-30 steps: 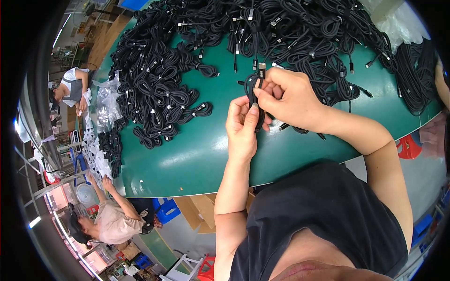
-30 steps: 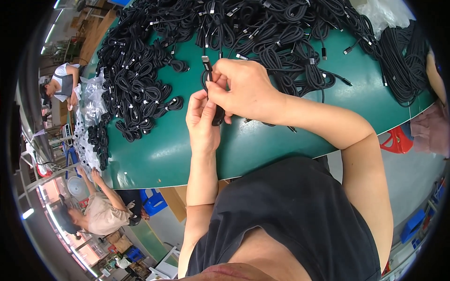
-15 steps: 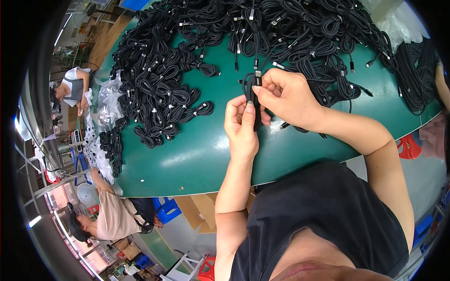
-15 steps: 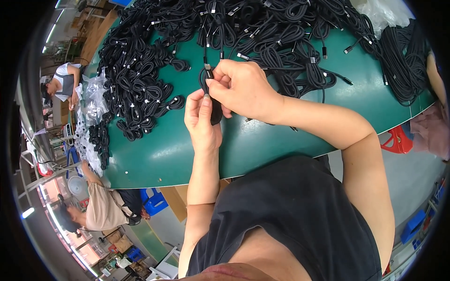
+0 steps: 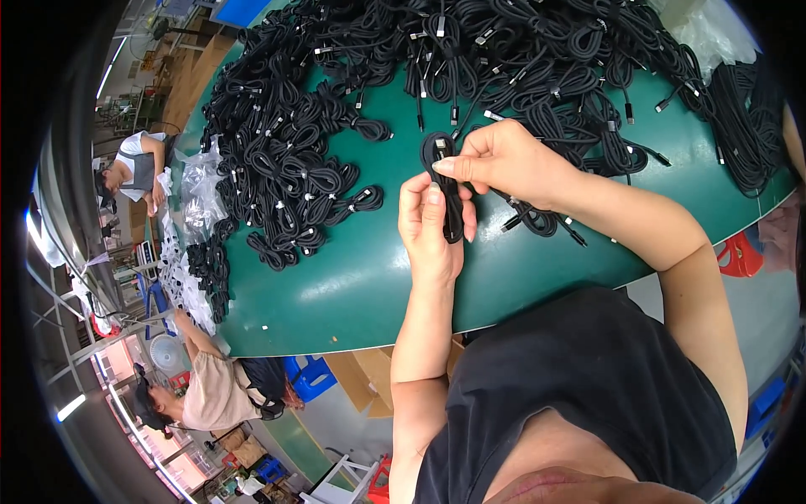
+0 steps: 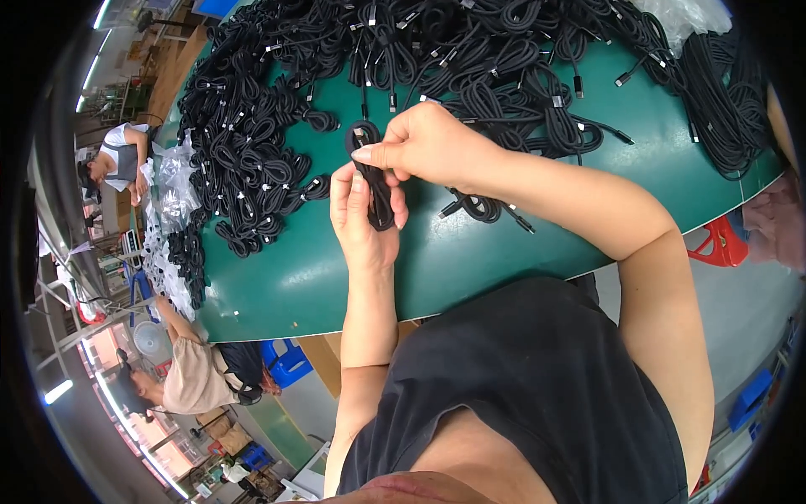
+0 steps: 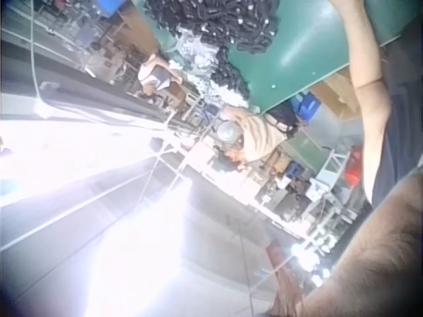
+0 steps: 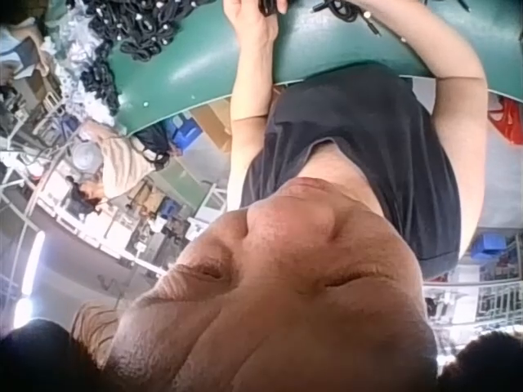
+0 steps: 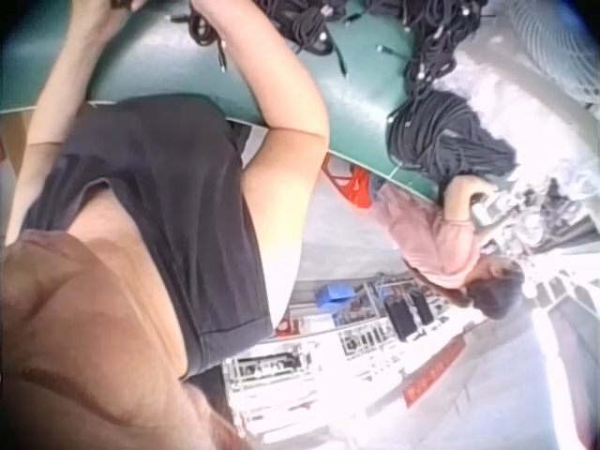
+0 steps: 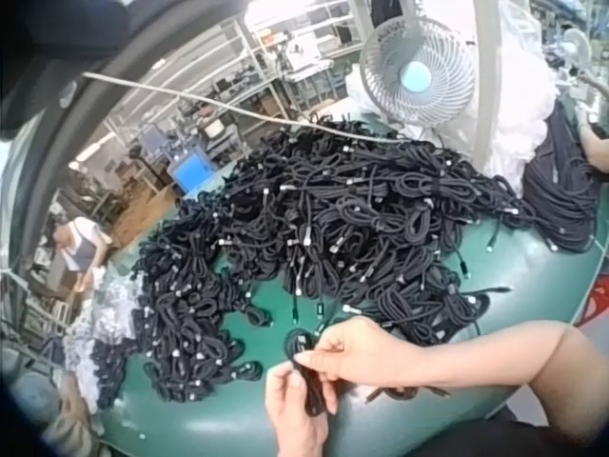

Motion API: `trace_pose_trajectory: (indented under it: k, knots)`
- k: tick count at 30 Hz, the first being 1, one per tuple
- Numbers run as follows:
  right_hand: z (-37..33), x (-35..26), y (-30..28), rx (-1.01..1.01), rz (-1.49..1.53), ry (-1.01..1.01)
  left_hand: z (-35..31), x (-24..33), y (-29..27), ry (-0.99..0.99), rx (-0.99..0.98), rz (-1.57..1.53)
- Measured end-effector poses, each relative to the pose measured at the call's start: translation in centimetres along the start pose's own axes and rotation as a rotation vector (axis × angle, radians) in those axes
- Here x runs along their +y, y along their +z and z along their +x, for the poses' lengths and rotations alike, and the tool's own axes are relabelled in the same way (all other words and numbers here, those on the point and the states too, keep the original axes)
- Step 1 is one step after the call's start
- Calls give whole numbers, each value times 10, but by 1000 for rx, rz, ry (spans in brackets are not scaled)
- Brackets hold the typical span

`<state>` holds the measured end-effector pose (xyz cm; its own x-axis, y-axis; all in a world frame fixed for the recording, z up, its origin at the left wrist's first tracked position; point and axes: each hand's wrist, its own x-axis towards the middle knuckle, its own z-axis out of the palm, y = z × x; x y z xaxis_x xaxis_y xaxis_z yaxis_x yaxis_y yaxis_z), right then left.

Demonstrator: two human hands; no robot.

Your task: The person is bundling and securing black electronic cables using wire ties on an assembly line.

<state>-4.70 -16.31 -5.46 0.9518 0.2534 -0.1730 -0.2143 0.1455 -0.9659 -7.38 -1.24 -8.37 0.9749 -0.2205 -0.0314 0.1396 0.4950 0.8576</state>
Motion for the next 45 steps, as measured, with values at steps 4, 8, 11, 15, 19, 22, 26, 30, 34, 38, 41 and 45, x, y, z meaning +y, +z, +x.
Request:
trace_pose_trajectory:
  k: [4,8,11,15,19,22,26,30,34,38,41,45]
  knots:
    - [12,9,-12,-86,21,182,0,1,-2,-14,-25,-18]
    - [9,5,-8,-38,174,145,2,0,-5,-15,-26,27]
    - [7,-4,-13,-105,258,28,0,3,-5,-55,-76,6]
    - [4,-12,-19,-243,31,-62,0,3,0,-103,-91,22]
    - [5,-6,-15,-97,-102,-158,1,6,5,-160,14,53]
    - [11,-2,-21,-162,-16,-188,3,10,-3,-373,-37,-36]
    - [7,-7,-16,-129,-199,-310,-1,12,2,-492,-50,-23]
    - [-2,-9,-7,-17,-268,-315,-10,6,7,-460,-51,79]
    - [2,-14,-9,3,-122,-88,-5,8,3,-425,-59,-37]
    - [3,-11,-9,66,-110,-201,3,14,-2,-306,57,-146]
    - [1,-3,0,57,-185,-270,0,8,-8,-263,70,-50]
    - [-4,16,12,138,-237,-358,0,4,-12,-233,261,107]
